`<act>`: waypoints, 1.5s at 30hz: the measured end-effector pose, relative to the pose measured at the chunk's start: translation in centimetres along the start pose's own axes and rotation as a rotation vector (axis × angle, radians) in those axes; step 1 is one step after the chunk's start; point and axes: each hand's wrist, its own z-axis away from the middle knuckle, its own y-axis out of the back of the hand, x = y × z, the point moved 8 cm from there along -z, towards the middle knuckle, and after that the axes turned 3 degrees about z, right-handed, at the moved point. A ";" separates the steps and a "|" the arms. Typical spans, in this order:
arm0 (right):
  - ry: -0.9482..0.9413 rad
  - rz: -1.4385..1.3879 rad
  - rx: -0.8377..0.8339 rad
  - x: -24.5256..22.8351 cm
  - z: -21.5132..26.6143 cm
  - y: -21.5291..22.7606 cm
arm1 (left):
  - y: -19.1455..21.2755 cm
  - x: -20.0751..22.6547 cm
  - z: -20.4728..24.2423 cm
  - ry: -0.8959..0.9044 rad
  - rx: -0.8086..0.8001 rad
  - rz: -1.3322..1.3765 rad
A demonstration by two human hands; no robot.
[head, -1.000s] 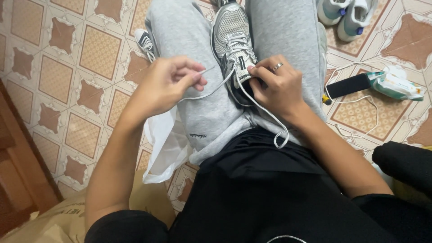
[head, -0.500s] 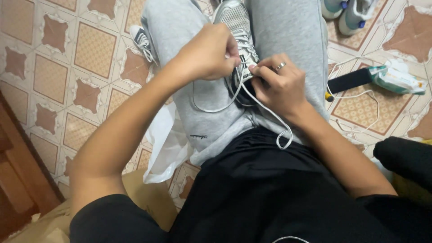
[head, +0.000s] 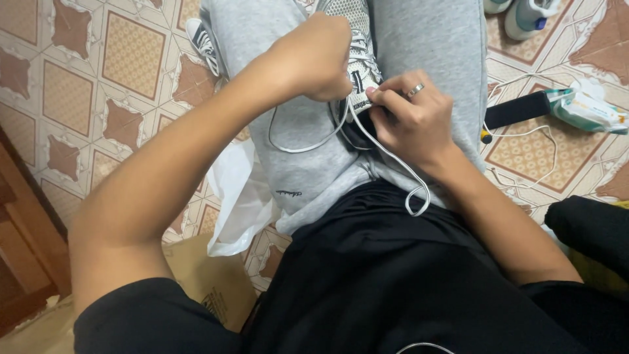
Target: The person is sitting on the floor and lacing a silver sneaker, threading the white lace through the eyelets.
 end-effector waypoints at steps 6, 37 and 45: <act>0.012 -0.017 -0.005 -0.2 -0.2 0.1 | -0.4 -0.5 -0.7 0.077 -0.007 -0.030; -0.142 -0.047 -0.180 1.1 -0.9 -0.2 | -1.4 -2.1 1.2 0.172 0.107 0.326; -0.290 -0.071 -0.381 2.9 -2.7 -2.2 | -2.4 -3.0 0.8 0.129 0.116 0.397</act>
